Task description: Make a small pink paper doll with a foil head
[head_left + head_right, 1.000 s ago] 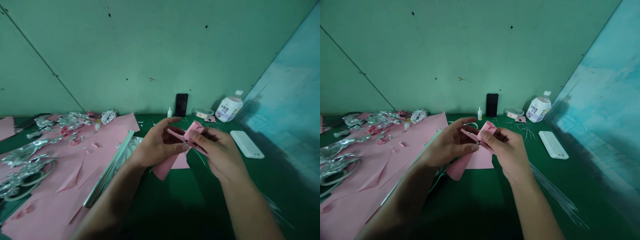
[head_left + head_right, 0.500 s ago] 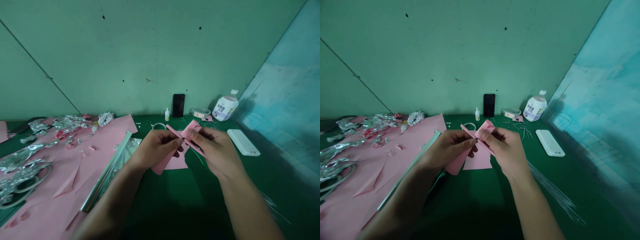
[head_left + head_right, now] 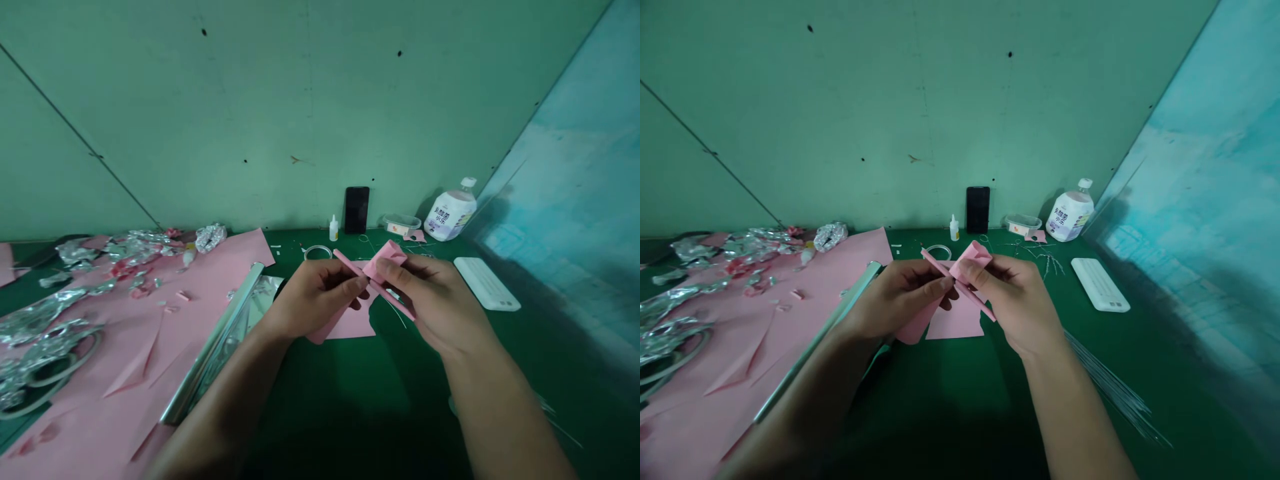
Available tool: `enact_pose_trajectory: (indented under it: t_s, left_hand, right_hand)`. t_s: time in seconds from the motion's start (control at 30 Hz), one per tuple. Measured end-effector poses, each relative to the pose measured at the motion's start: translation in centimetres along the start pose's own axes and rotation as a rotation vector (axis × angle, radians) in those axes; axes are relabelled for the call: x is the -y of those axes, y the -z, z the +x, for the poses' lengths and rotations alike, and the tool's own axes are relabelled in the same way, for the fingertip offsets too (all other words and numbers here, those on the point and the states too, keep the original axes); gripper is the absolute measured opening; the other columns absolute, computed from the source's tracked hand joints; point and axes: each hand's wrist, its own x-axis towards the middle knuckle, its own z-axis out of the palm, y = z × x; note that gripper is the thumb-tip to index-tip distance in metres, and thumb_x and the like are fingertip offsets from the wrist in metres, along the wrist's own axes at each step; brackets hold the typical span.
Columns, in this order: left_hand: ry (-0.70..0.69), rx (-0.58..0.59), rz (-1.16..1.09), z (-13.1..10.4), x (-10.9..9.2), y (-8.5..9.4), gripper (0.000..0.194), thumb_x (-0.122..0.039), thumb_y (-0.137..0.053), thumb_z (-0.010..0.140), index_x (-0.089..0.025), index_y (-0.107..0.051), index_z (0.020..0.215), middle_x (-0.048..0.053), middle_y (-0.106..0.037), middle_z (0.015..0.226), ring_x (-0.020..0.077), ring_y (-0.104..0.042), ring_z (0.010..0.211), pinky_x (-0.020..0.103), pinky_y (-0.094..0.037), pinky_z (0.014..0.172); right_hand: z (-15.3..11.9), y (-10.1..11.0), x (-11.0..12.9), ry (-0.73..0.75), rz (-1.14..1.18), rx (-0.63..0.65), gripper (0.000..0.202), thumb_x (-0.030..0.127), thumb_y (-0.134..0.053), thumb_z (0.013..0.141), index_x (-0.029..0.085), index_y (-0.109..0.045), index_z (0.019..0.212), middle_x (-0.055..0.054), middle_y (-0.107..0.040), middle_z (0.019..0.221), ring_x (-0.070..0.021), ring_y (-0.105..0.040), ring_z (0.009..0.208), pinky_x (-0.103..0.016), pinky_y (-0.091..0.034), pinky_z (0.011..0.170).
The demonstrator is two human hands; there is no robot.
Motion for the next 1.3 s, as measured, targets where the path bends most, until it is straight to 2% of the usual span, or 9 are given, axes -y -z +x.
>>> enact_pose_trajectory:
  t_s: [0.1, 0.2, 0.3, 0.53, 0.67, 0.8, 0.97, 1.13, 1.3]
  left_hand:
    - [0.031, -0.032, 0.034, 0.0, 0.1, -0.1, 0.025, -0.037, -0.069, 0.086, -0.013, -0.073, 0.090, 0.007, -0.074, 0.082, 0.0147, -0.069, 0.072, 0.026, -0.057, 0.066]
    - [0.064, -0.131, 0.139, 0.0, 0.2, -0.4, 0.027, -0.040, -0.073, 0.082, -0.014, -0.075, 0.087, 0.007, -0.075, 0.079, 0.0168, -0.069, 0.071, 0.026, -0.054, 0.063]
    - [0.036, -0.216, 0.264, -0.2, 0.2, -0.7, 0.025, -0.040, -0.073, 0.082, -0.016, -0.076, 0.082, 0.005, -0.074, 0.074, 0.0164, -0.068, 0.068, 0.024, -0.050, 0.057]
    - [-0.003, -0.272, 0.340, -0.3, 0.0, -1.1, 0.020, -0.037, -0.074, 0.081, -0.018, -0.078, 0.081, 0.004, -0.075, 0.072, 0.0163, -0.068, 0.065, 0.023, -0.047, 0.054]
    - [0.003, -0.269, 0.291, -0.3, 0.0, -1.1, 0.022, -0.038, -0.074, 0.080, -0.017, -0.077, 0.080, 0.005, -0.075, 0.072, 0.0172, -0.069, 0.066, 0.024, -0.049, 0.055]
    - [0.015, -0.265, 0.274, -0.2, 0.1, -1.0, 0.023, -0.039, -0.073, 0.082, -0.016, -0.077, 0.079, 0.005, -0.074, 0.070, 0.0166, -0.069, 0.065, 0.025, -0.052, 0.057]
    - [0.035, -0.283, 0.293, 0.0, 0.1, -1.0, 0.024, -0.039, -0.072, 0.082, -0.015, -0.077, 0.079, 0.005, -0.074, 0.069, 0.0162, -0.068, 0.062, 0.024, -0.050, 0.055]
    - [0.033, -0.280, 0.375, -0.1, -0.1, -1.1, 0.019, -0.033, -0.070, 0.082, -0.016, -0.076, 0.079, 0.003, -0.072, 0.066, 0.0148, -0.066, 0.061, 0.023, -0.047, 0.053]
    - [-0.009, -0.171, 0.246, -0.1, 0.3, -0.8, 0.017, -0.030, -0.069, 0.083, -0.015, -0.075, 0.088, 0.005, -0.074, 0.078, 0.0172, -0.068, 0.072, 0.025, -0.052, 0.061]
  right_hand:
    - [0.0, -0.2, 0.0, 0.015, -0.003, 0.029, 0.018, 0.040, -0.080, 0.076, 0.023, -0.080, 0.083, -0.004, -0.073, 0.075, -0.0174, -0.067, 0.072, -0.031, -0.053, 0.065]
    - [-0.1, -0.4, 0.0, 0.011, -0.012, 0.030, 0.020, 0.041, -0.080, 0.075, 0.024, -0.080, 0.086, -0.005, -0.074, 0.079, -0.0180, -0.068, 0.075, -0.032, -0.054, 0.067]
    - [-0.1, -0.5, -0.1, 0.004, -0.034, 0.000, 0.023, 0.043, -0.080, 0.075, 0.024, -0.080, 0.087, -0.005, -0.075, 0.081, -0.0176, -0.068, 0.077, -0.030, -0.054, 0.067]
    - [-0.1, -1.2, -0.4, 0.087, -0.086, -0.074, 0.022, 0.042, -0.076, 0.079, 0.021, -0.079, 0.085, -0.004, -0.073, 0.075, -0.0158, -0.067, 0.071, -0.029, -0.055, 0.065]
    - [-0.1, -1.5, -0.3, 0.126, -0.157, -0.118, 0.024, 0.044, -0.076, 0.078, 0.020, -0.078, 0.079, -0.005, -0.073, 0.073, -0.0154, -0.065, 0.065, -0.029, -0.052, 0.059]
    - [0.0, -1.2, -0.2, 0.084, -0.139, -0.061, 0.027, 0.046, -0.077, 0.077, 0.021, -0.079, 0.086, -0.006, -0.074, 0.081, -0.0187, -0.068, 0.074, -0.031, -0.054, 0.065]
    - [0.1, -0.9, -0.3, 0.093, -0.068, 0.008, 0.026, 0.045, -0.079, 0.075, 0.020, -0.077, 0.083, -0.006, -0.072, 0.082, -0.0210, -0.068, 0.082, -0.034, -0.055, 0.071]
    - [-0.2, -1.2, 0.0, 0.065, -0.241, -0.088, 0.025, 0.043, -0.080, 0.073, 0.019, -0.077, 0.082, -0.007, -0.073, 0.081, -0.0211, -0.067, 0.079, -0.033, -0.053, 0.065]
    - [-0.3, -1.2, 0.4, 0.040, -0.339, -0.117, 0.026, 0.044, -0.079, 0.074, 0.019, -0.078, 0.082, -0.006, -0.073, 0.076, -0.0189, -0.066, 0.071, -0.029, -0.049, 0.055]
